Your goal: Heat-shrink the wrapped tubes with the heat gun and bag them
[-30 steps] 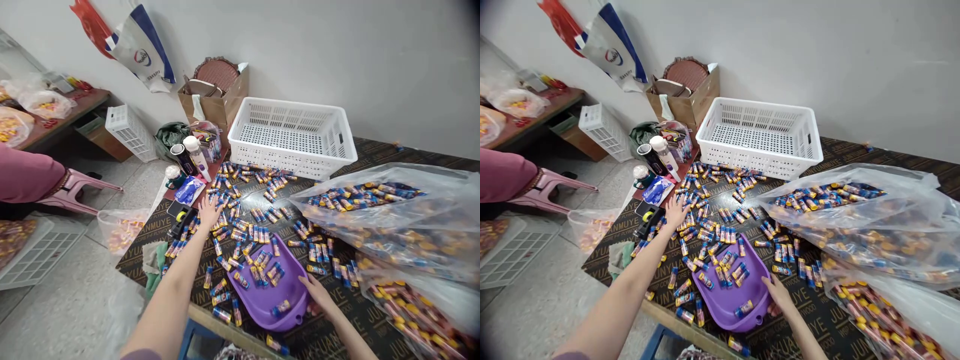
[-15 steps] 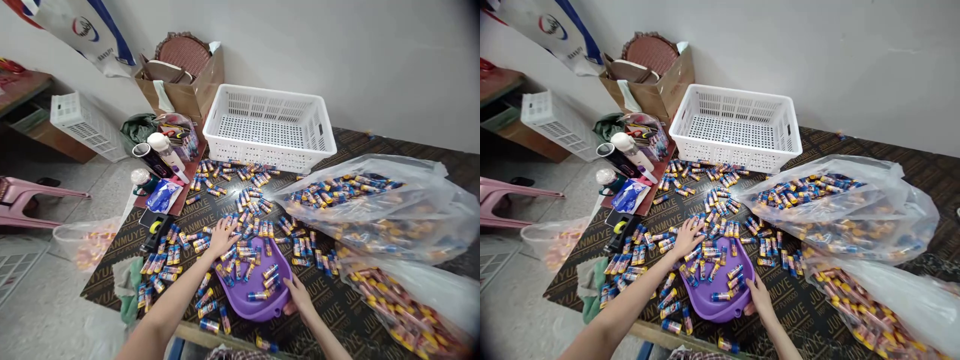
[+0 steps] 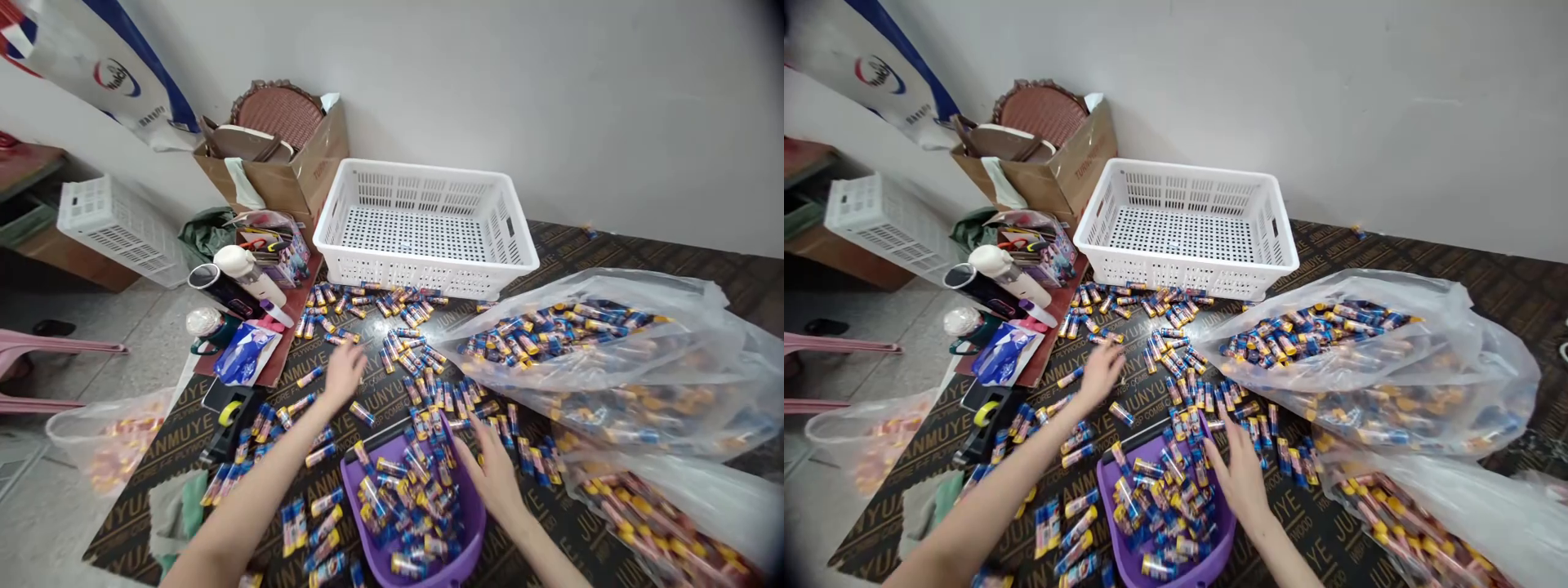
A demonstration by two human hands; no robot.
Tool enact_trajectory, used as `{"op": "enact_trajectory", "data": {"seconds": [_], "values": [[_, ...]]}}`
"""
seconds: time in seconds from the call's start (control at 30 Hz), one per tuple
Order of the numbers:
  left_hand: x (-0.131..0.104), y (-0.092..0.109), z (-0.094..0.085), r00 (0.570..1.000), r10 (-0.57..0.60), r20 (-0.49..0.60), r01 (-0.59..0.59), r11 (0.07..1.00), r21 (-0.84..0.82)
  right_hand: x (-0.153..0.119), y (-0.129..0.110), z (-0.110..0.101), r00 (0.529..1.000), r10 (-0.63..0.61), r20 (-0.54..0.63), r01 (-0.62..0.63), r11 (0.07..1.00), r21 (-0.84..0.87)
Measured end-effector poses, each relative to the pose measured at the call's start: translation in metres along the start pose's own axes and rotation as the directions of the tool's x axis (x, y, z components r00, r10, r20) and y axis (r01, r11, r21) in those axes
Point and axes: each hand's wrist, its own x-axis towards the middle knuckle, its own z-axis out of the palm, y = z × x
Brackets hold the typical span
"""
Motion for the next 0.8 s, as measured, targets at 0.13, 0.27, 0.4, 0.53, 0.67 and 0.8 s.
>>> {"op": "enact_trajectory", "data": {"seconds": [0.13,0.27,0.4,0.53,0.67,0.8], "values": [[0.108,-0.069,-0.019,0.948,-0.199,-0.248,0.24,0.96,0.145,0.139,-0.065,0.01,0.914,-0.405,-0.005,0.4,0.905,-0.147],[0.153,-0.108,-0.014,0.964,-0.232,-0.133,0.256,0.946,0.199,0.267,-0.09,0.026,0.985,-0.122,-0.123,0.085,0.959,-0.271],[0.158,-0.119,0.002,0.972,-0.219,-0.09,0.235,0.941,0.243,0.328,-0.071,0.039,0.982,0.063,-0.177,-0.108,0.96,-0.259],[0.144,-0.097,0.02,0.989,-0.112,-0.096,0.135,0.947,0.29,0.331,-0.057,0.058,0.987,0.055,-0.153,-0.095,0.958,-0.269],[0.116,-0.058,0.037,0.998,-0.055,-0.022,0.059,0.967,0.248,0.3,-0.061,0.083,0.995,-0.047,-0.093,0.023,0.969,-0.246],[0.078,-0.03,0.05,1.0,-0.024,-0.006,0.025,0.979,0.202,0.238,-0.063,0.105,0.996,-0.057,-0.068,0.044,0.981,-0.189]]}}
